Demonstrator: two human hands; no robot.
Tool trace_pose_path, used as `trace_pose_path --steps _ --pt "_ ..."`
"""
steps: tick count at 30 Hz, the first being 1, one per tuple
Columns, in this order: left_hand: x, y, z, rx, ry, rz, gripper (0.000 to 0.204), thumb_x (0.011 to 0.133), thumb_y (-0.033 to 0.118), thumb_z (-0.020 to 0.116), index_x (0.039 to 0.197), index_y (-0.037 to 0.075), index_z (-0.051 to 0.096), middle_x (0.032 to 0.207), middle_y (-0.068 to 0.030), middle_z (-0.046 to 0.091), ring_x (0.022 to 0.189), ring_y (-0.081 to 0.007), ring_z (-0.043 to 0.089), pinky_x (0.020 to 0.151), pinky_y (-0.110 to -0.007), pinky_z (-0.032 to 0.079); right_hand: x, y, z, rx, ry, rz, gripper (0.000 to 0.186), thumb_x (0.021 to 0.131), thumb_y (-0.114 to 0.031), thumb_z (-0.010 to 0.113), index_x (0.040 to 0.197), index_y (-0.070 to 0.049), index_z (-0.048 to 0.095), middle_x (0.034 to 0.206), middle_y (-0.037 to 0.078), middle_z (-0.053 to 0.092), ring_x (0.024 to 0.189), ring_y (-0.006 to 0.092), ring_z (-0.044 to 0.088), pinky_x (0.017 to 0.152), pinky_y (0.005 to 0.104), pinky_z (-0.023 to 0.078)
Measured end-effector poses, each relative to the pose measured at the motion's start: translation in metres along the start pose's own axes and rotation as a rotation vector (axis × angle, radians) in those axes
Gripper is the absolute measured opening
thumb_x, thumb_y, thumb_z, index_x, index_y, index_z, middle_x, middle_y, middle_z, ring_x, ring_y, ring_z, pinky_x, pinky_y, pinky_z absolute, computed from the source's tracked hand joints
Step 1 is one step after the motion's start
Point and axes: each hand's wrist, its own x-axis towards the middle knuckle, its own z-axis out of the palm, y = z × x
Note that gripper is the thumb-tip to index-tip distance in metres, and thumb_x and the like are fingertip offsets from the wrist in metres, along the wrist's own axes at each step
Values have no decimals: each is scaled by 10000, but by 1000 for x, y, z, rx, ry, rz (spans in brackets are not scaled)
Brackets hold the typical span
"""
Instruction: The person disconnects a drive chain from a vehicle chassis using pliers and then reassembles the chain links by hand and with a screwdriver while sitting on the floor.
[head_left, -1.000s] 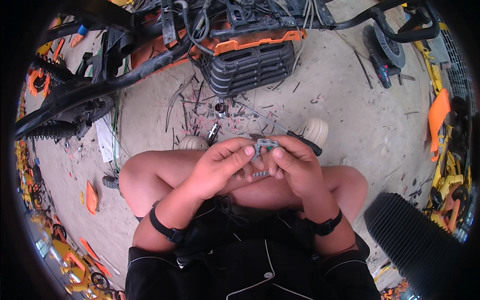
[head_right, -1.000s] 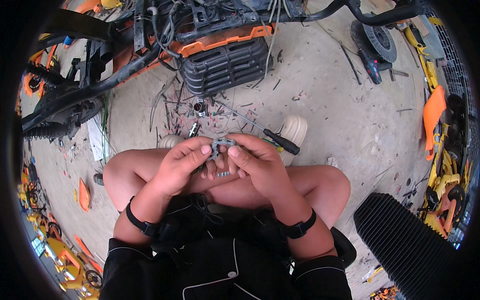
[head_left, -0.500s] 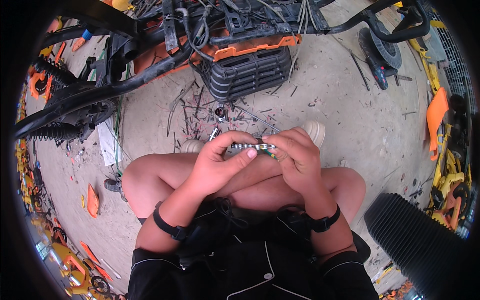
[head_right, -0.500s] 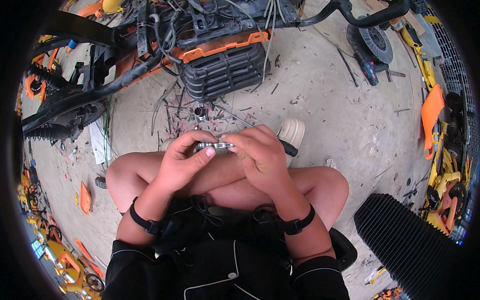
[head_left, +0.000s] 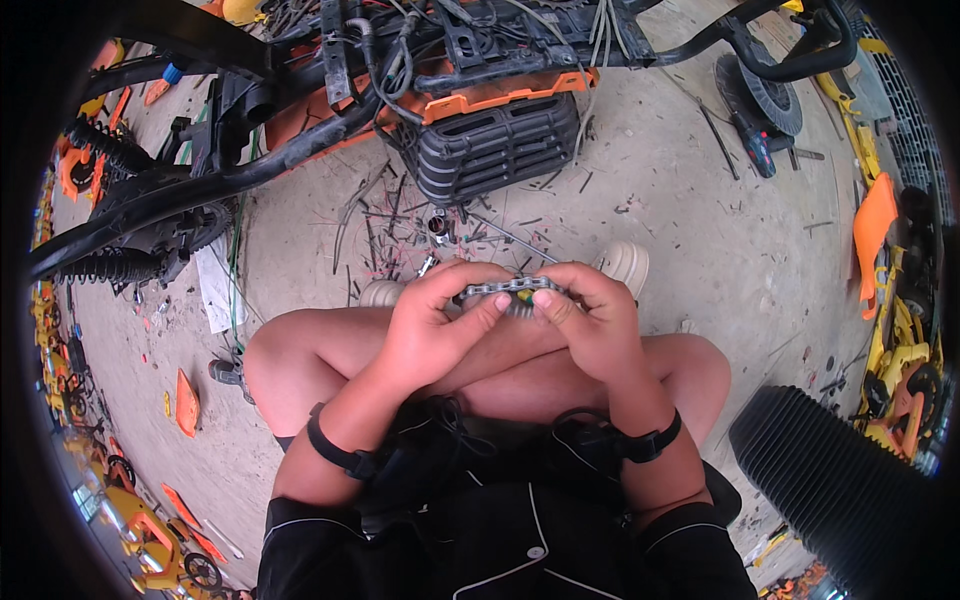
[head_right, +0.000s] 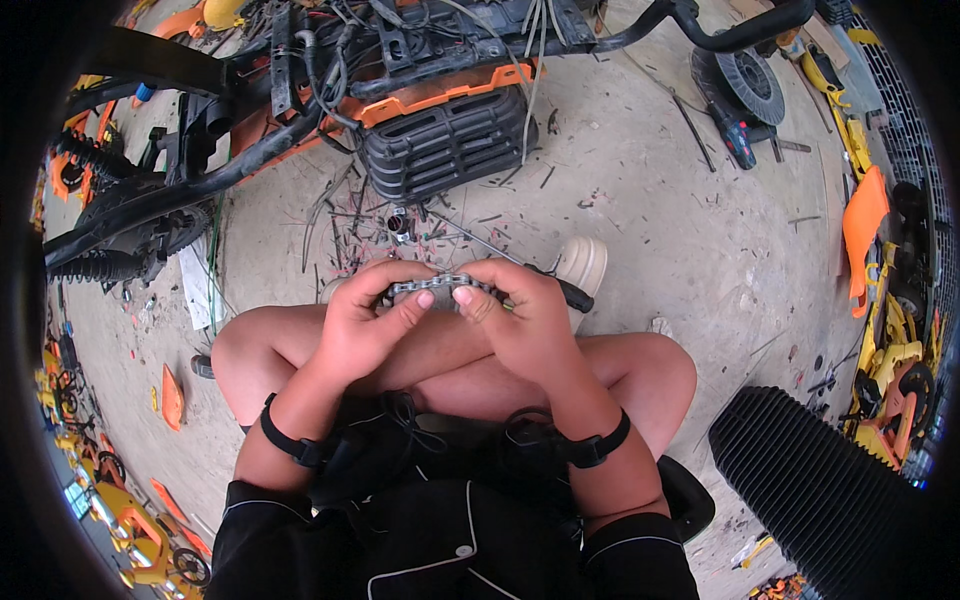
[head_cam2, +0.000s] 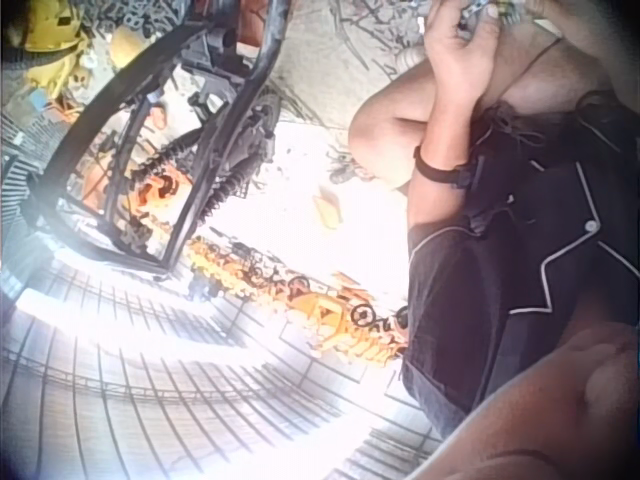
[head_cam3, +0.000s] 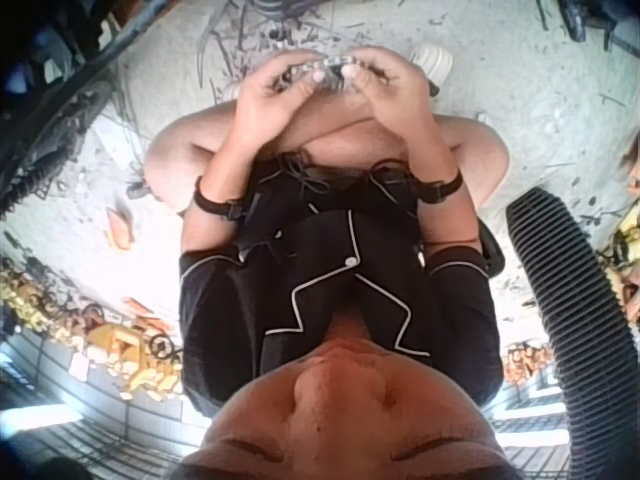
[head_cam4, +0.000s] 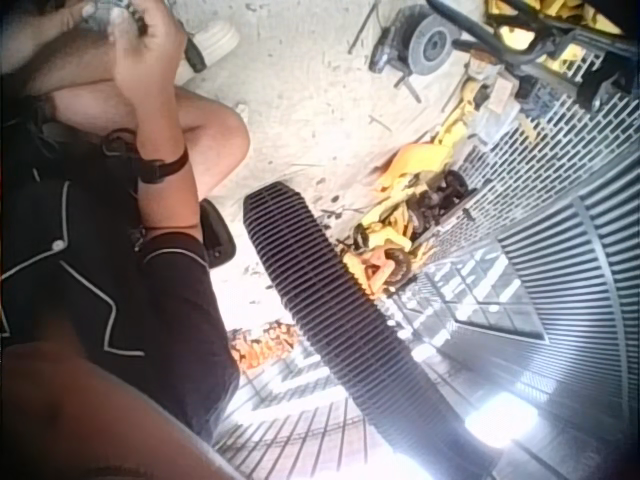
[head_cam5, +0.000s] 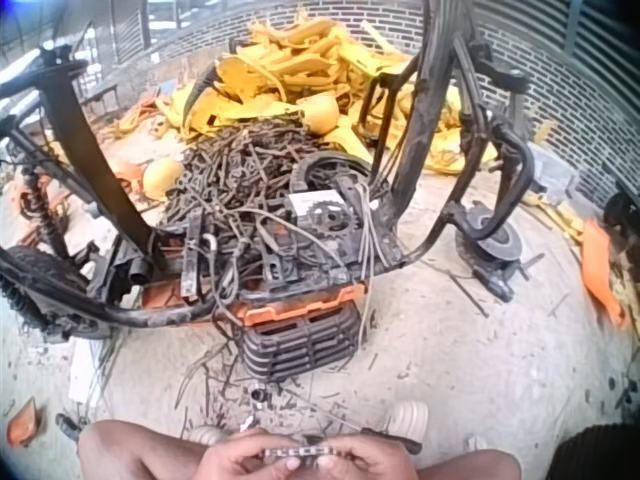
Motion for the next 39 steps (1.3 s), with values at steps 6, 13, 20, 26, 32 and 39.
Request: trace_pose_path --steps 6,13,20,26,32,39 --pt "-2 2 -4 -277 -98 -302 207 986 139 661 1117 -18 696 974 -19 710 903 -84 601 819 -261 488 4 -7 -9 453 -154 423 220 998 -159 600 1037 47 664 697 80 625 530 125 531 516 244 420" --pt "-3 -7 -7 -455 -88 -501 233 1016 218 627 1072 2 695 806 46 599 657 -16 451 568 -194 369 4 -5 -10 533 -176 539 276 1024 -200 557 1068 50 667 686 74 617 461 89 457 471 234 352" --pt "3 3 -2 -528 -78 -640 308 1040 282 575 1112 -3 667 717 12 566 561 -48 465 503 -198 363 6 3 -11 665 -95 564 307 1043 -238 537 1092 38 664 718 58 616 478 85 459 469 216 346" --pt "2 -3 -1 -519 -182 -682 348 1053 319 545 1121 -2 661 698 24 538 558 -54 451 497 -197 358 14 10 -22 855 95 574 309 1046 -273 544 1123 11 638 777 51 616 538 89 478 479 226 352" --pt "3 -10 -5 -652 -116 -710 314 1066 286 507 1125 9 641 628 65 384 502 -44 304 446 -220 248 19 12 -24 811 93 612 306 1023 -270 590 1143 7 638 814 33 618 561 87 477 513 231 364" --pt "7 -3 -11 -980 11 -818 278 1077 250 471 1087 7 605 621 72 329 496 -42 250 434 -209 209 22 16 -23 797 20 579 248 998 -197 602 1150 -7 648 860 29 630 667 98 532 600 256 417"
